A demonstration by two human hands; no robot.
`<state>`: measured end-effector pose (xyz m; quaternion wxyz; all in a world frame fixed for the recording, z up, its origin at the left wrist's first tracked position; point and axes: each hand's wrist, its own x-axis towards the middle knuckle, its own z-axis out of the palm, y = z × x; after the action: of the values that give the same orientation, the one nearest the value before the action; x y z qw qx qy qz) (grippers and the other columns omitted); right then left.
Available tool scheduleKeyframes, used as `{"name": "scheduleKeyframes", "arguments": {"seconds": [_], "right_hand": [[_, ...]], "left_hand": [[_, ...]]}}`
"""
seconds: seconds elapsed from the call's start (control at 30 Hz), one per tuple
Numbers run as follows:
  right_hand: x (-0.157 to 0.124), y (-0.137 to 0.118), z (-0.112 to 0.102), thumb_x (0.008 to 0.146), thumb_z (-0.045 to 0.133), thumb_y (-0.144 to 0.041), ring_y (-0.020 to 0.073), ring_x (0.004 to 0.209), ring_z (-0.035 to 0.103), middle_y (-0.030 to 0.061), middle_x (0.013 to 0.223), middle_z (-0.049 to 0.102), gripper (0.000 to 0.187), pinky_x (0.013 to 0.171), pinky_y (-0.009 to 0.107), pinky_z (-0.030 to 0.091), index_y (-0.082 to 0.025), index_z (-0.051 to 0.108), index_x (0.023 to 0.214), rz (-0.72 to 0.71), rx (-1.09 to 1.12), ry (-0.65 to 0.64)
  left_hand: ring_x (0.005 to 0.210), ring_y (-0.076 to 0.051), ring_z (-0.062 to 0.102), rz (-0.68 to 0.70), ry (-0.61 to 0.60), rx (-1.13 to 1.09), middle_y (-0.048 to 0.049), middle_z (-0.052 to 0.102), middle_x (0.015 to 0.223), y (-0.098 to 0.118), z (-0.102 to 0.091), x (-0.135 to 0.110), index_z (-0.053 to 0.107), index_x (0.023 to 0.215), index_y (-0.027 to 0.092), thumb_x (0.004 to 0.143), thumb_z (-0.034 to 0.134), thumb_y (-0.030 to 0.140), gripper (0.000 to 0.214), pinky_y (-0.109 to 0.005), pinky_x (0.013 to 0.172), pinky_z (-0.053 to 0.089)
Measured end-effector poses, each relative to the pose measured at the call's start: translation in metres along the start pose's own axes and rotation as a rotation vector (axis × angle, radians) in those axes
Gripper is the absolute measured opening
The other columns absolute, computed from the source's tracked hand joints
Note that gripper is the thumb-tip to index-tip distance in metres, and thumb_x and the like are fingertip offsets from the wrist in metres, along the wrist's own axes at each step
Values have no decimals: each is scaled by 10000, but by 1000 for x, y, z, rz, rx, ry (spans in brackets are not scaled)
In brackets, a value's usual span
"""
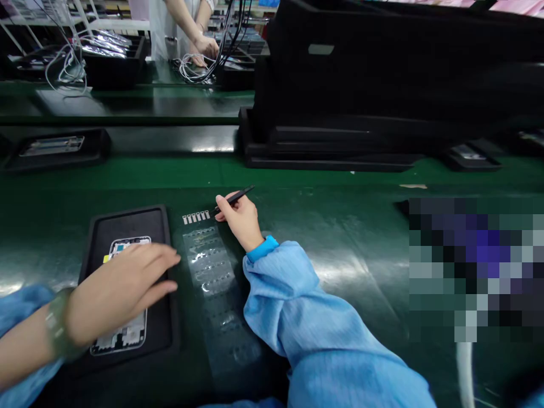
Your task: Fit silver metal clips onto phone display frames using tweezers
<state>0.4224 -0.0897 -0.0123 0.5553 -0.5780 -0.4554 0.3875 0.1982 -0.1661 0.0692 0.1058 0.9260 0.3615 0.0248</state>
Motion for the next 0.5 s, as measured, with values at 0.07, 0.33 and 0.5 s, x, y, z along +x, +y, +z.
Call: {"name": "scheduleKeyframes", "arguments": {"seconds": [0.07,0.33,0.5], "right_hand": [[-1,-2,-2,748,623,-502,139,572,634,8,700,634,336,574,277,536,-183,526,784,-61,-34,5],[-15,-13,-16,818,452,-116,208,963,578,44,1015,662,218,866,392,466,-224,600,936,-645,-543,-277],[-17,-10,-17,824,506,-176,210,965,603,56,1052,649,254,825,352,488,-213,609,1053,-606,-705,-384]], "left_hand": [[1150,-250,484,-67,41,47,-115,542,1246,-12,9,35,532,1179,154,862,517,357,377,-377,920,389],[1100,-288,463,-207,60,88,-131,550,1143,-36,41,86,543,1160,140,831,569,360,396,-410,884,367],[1004,-281,479,-251,79,39,-113,558,1009,-25,43,83,593,1084,139,843,546,308,298,-412,830,381]]}}
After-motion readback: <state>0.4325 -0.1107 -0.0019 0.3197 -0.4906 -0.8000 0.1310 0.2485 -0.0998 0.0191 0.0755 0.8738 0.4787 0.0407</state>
